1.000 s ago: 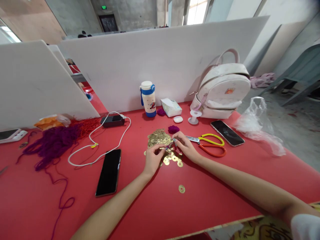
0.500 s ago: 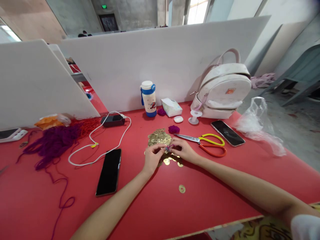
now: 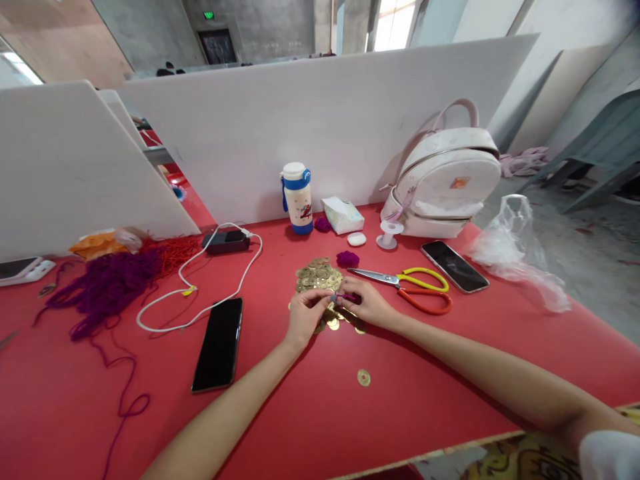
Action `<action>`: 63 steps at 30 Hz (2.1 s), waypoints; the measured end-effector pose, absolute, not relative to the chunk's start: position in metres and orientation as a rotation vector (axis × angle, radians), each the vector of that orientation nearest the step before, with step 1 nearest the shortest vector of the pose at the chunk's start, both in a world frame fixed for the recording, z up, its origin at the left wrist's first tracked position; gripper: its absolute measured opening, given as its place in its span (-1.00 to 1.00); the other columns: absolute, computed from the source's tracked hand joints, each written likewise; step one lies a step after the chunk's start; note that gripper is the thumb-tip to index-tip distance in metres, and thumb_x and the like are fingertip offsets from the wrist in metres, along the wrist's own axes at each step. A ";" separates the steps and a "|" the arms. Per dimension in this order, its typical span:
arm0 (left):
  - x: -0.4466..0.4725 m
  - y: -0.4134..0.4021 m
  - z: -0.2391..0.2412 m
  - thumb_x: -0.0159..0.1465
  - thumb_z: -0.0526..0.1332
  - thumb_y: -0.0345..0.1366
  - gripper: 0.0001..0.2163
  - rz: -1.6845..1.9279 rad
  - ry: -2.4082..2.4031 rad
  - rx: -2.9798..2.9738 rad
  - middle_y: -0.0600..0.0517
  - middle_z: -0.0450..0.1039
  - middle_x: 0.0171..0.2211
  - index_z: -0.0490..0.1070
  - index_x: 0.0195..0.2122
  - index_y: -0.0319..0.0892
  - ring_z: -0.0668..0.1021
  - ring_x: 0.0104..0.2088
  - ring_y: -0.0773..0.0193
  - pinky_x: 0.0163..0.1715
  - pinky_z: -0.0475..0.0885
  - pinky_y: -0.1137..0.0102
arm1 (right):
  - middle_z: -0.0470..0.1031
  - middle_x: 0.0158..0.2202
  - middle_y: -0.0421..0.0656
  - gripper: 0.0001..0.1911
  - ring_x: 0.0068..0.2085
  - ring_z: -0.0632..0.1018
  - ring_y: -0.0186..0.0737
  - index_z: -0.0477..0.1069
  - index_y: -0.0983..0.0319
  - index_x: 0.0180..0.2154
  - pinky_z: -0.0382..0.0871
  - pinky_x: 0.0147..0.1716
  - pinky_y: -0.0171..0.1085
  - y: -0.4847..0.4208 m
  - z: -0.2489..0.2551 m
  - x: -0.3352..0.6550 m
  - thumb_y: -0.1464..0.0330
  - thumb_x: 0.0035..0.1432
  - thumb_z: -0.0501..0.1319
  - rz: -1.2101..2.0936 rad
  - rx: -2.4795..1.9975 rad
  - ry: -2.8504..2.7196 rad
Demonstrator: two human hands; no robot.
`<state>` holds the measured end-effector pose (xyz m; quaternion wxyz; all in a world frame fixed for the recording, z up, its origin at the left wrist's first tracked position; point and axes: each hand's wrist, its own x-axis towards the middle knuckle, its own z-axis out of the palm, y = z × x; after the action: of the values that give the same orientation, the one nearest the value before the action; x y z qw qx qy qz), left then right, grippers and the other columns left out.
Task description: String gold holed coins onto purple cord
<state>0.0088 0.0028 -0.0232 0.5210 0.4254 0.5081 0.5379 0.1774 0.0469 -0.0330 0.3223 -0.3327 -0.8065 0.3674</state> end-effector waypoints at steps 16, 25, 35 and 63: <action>0.009 0.005 -0.029 0.03 0.35 -0.34 -0.88 1.329 1.245 1.171 0.06 0.50 -0.49 0.44 -0.43 -0.20 0.54 -0.45 0.32 -0.41 0.45 0.46 | 0.37 -0.43 -0.20 -0.73 -0.40 0.37 -0.28 0.35 0.23 -0.43 0.18 -0.42 -0.32 0.047 -0.034 0.180 0.24 0.29 0.14 0.957 -0.865 -2.092; 0.010 0.005 -0.027 0.07 0.32 -0.38 -0.89 1.312 1.179 1.251 0.08 0.44 -0.47 0.39 -0.42 -0.19 0.50 -0.44 0.36 -0.40 0.41 0.49 | 0.39 -0.44 -0.15 -0.60 -0.35 0.41 -0.21 0.36 0.21 -0.46 0.28 -0.33 -0.24 0.045 -0.029 0.182 0.14 0.34 0.03 1.074 -0.724 -1.953; 0.010 0.001 -0.028 0.13 0.27 -0.37 -0.91 1.249 1.157 1.360 0.10 0.40 -0.52 0.38 -0.35 -0.18 0.46 -0.51 0.36 -0.47 0.35 0.49 | 0.38 -0.38 -0.14 -0.58 -0.32 0.43 -0.20 0.40 0.21 -0.42 0.32 -0.28 -0.22 0.045 -0.031 0.186 0.08 0.32 0.03 1.157 -0.650 -1.939; 0.007 0.005 -0.030 0.07 0.32 -0.33 -0.95 1.342 1.280 1.323 0.01 0.55 -0.42 0.56 -0.48 -0.16 0.54 -0.41 0.27 -0.42 0.41 0.43 | 0.50 -0.37 -0.15 -0.81 -0.33 0.47 -0.20 0.48 0.21 -0.36 0.29 -0.33 -0.27 0.048 -0.040 0.178 0.22 0.17 0.26 1.055 -0.862 -2.066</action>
<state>0.0066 0.0053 -0.0298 0.4184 0.5276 0.5105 0.5348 0.1776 0.0477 -0.0396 0.3273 -0.3290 -0.7890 0.4027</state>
